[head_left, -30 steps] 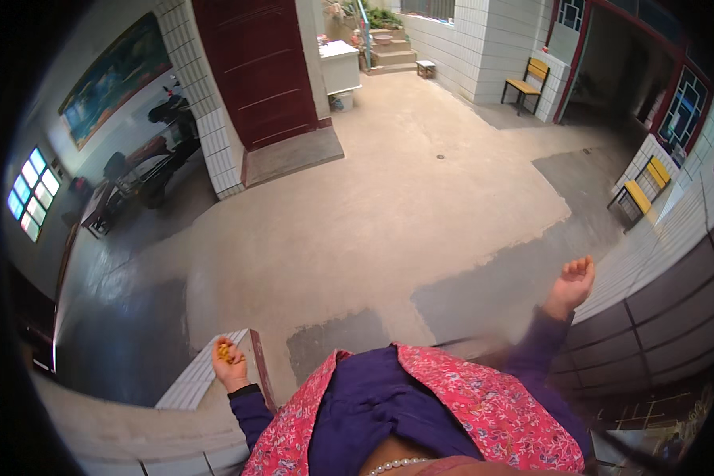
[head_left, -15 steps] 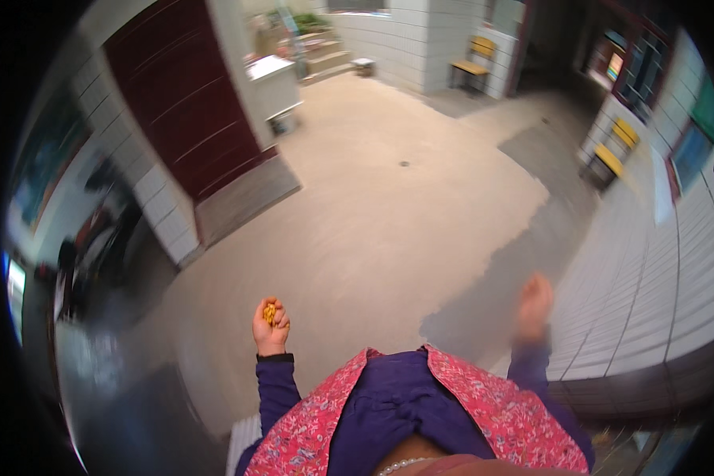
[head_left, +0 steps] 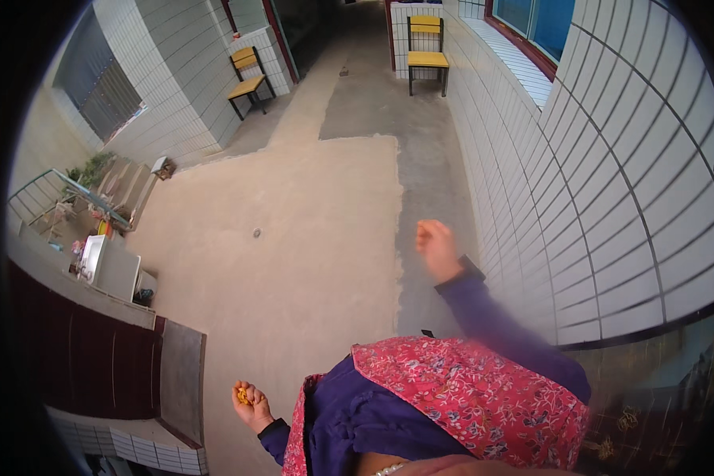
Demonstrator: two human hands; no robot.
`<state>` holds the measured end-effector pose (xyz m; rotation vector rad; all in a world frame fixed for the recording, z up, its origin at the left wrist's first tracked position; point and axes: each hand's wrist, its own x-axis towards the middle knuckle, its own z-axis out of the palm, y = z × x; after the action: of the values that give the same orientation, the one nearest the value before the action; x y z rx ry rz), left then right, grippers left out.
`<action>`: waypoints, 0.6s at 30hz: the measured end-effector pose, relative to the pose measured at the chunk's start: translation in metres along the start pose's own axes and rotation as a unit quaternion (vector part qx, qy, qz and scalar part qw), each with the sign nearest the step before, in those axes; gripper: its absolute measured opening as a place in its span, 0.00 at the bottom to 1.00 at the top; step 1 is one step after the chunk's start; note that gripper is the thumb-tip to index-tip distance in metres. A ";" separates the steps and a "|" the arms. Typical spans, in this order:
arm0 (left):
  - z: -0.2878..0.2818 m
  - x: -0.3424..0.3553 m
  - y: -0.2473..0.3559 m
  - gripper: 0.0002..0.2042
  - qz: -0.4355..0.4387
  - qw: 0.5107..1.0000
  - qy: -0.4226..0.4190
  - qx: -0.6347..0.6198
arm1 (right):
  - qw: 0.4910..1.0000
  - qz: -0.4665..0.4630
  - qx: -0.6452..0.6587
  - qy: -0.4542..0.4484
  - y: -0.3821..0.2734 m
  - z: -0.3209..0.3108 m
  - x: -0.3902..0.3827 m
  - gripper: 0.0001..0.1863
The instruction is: The person places small yellow pieces on a window sill, then moves to a kitchen counter to peel and chop yellow squash. The peeled skins are collected in a bowl, and the chopped pieces are placed into a steamer pot on the stove.
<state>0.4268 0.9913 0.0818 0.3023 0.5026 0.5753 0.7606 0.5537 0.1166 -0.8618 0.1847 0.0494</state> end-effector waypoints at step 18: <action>0.260 0.475 -0.184 0.11 -0.239 0.963 -0.104 0.064 | 0.955 -0.178 -0.202 0.126 0.004 0.007 0.268 0.05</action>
<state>0.9897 1.0873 0.0508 0.3459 0.3909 0.0388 1.0249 0.5531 0.0694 -1.3001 0.2599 -0.3749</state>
